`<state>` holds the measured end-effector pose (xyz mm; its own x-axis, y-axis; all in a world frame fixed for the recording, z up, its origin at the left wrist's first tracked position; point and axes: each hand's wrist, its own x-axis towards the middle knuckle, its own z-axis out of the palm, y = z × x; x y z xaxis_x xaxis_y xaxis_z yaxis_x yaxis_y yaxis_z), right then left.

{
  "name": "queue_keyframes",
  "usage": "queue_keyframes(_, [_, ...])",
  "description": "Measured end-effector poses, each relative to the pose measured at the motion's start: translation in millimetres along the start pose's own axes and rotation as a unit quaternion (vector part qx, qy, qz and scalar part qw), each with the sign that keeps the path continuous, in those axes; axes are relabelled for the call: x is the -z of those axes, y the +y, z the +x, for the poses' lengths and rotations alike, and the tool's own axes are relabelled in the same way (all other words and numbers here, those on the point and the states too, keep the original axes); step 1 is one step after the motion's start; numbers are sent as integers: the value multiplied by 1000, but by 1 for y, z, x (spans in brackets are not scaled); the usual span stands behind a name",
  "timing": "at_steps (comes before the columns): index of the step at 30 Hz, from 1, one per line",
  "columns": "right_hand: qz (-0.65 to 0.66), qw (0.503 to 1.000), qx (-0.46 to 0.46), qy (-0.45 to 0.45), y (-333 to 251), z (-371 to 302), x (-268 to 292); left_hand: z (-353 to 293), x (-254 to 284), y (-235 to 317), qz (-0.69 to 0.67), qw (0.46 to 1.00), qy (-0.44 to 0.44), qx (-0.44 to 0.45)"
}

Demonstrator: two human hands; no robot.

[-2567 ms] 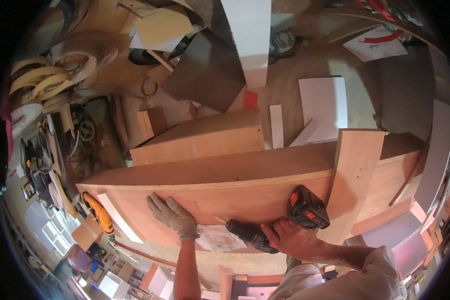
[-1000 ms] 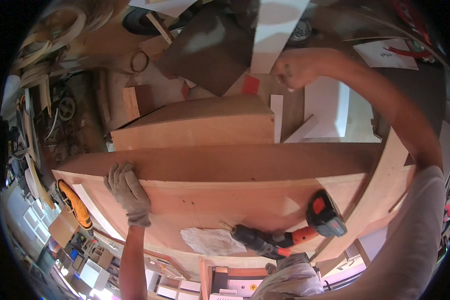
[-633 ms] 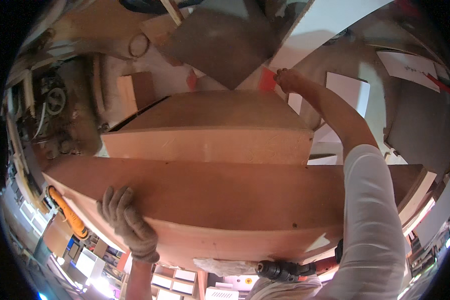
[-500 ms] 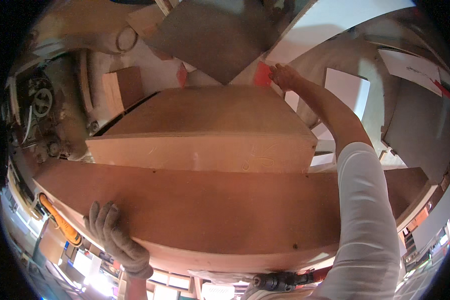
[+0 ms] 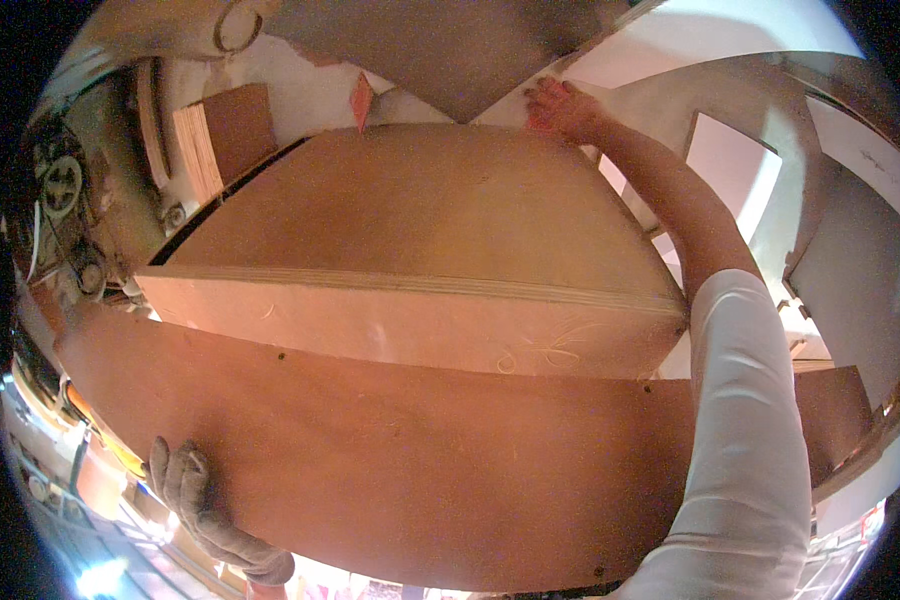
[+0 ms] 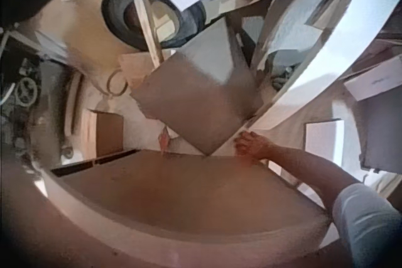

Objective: The person assembles wooden furniture components using a cordless drill and a heat gun. They attach red plastic pieces to a wooden board, apply heat to soften adhesive, and secure parts with screws.

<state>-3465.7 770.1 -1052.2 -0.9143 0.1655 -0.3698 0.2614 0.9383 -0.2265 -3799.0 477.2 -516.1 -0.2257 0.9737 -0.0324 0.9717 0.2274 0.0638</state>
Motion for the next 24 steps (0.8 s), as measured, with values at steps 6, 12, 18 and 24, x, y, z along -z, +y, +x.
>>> queue_keyframes(6, [-55, 998, -30, 5, 4, -6, -14, 8, 3, 8, -6, 999, -22, 28])
queue_keyframes(12, [-103, 986, -124, -48, -7, 2, -28, -6, 10, 1, 5, 999, -19, 42])
queue_keyframes(18, [-40, 983, -134, -117, 25, -15, -17, 5, 4, 6, -19, 997, -31, 69])
queue_keyframes(24, [544, 799, -242, -81, 20, -5, 82, 9, 9, 8, -10, 997, -51, 56])
